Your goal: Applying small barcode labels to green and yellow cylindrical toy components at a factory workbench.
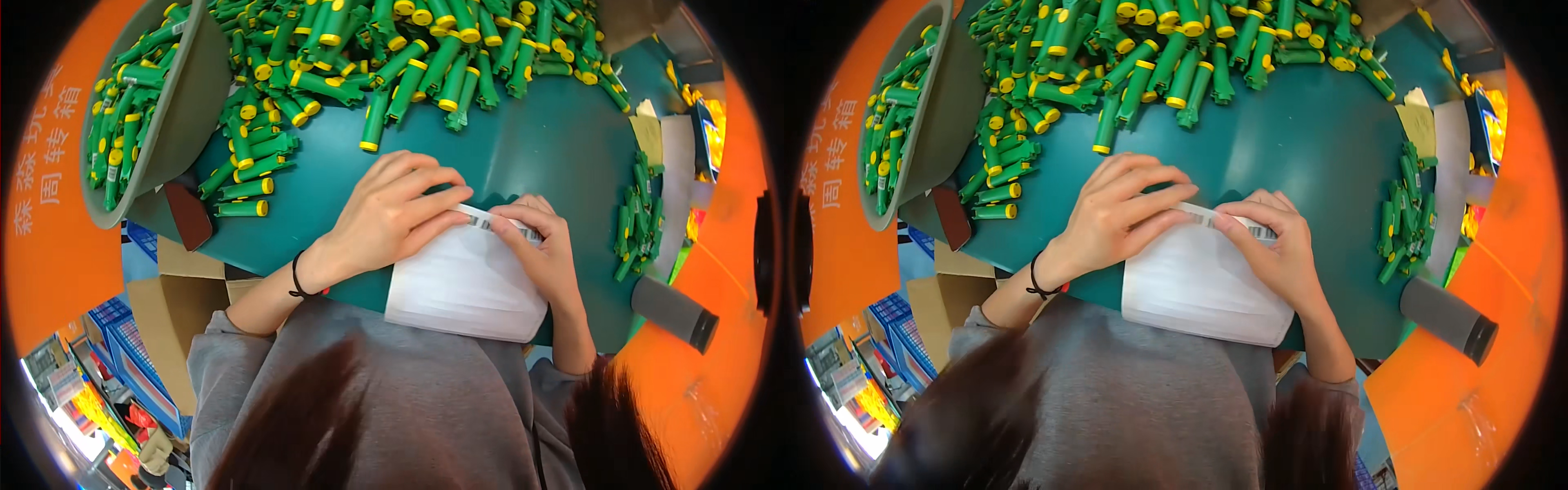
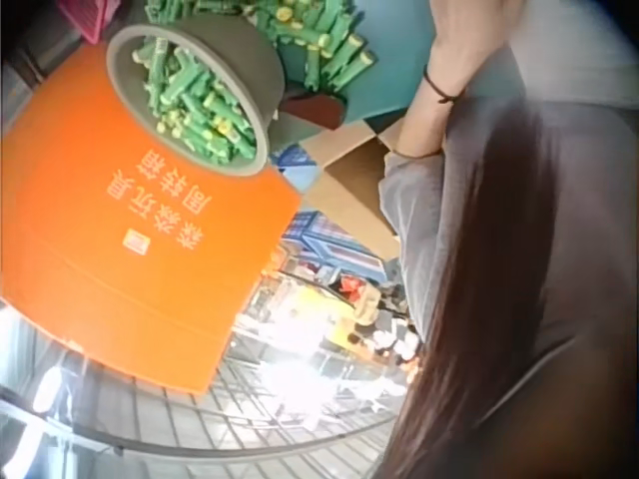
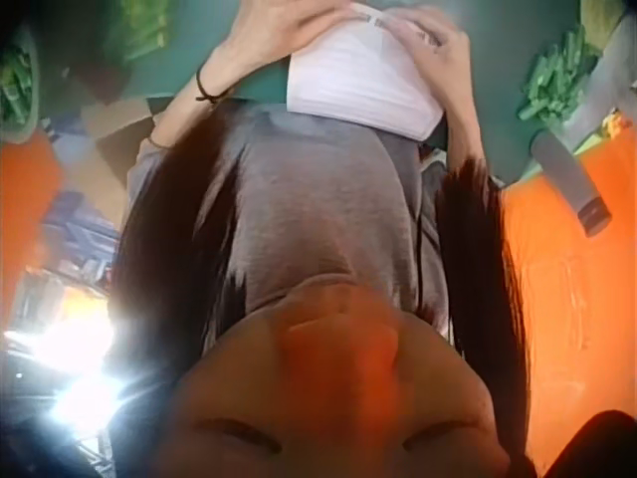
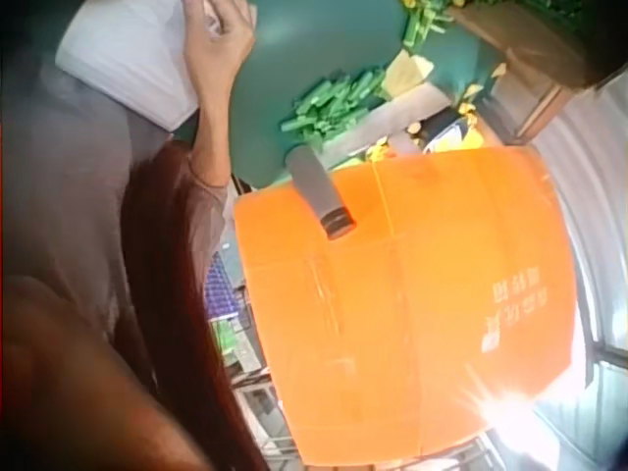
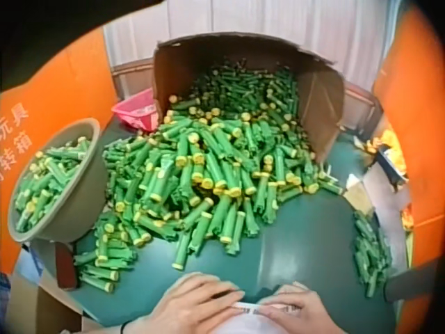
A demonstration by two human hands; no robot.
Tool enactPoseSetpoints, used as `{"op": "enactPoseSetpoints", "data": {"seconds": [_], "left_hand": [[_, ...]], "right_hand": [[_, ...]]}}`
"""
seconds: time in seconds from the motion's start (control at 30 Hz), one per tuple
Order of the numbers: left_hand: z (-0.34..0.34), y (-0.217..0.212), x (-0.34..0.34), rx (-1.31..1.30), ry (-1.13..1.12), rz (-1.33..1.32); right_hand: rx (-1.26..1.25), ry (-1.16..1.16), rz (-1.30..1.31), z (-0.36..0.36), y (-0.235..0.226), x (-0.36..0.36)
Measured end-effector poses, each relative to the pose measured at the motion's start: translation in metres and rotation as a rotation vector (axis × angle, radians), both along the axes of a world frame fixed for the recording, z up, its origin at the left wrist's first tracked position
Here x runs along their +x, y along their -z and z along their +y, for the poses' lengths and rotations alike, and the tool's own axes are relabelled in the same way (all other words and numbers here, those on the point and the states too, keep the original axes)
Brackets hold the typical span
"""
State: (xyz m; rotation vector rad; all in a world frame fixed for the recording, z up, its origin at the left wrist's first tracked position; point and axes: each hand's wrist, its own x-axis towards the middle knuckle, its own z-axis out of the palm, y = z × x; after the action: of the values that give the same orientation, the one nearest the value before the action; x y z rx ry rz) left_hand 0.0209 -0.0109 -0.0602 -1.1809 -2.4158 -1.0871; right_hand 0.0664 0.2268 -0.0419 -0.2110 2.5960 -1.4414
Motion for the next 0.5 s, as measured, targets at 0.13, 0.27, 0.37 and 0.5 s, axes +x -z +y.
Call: {"op": "enactPoseSetpoints", "data": {"seconds": [0.13, 0.27, 0.37, 0.5], "left_hand": [[-0.003, -0.002, 0.01, 0.204, 0.041, -0.333], [0.001, 0.004, 0.017, 0.356, 0.059, -0.493], [0.001, 0.003, 0.02, 0.338, 0.03, -0.468], [-0.002, -0.003, 0.012, 0.103, -0.088, 0.047]], "right_hand": [[-0.084, 0.034, -0.239, 0.004, -0.007, -0.003], [-0.086, -0.105, -0.075, 0.002, -0.004, -0.006], [-0.156, -0.141, -0.013, -0.005, -0.003, -0.005], [-0.285, -0.095, -0.189, -0.007, 0.001, -0.003]]}}
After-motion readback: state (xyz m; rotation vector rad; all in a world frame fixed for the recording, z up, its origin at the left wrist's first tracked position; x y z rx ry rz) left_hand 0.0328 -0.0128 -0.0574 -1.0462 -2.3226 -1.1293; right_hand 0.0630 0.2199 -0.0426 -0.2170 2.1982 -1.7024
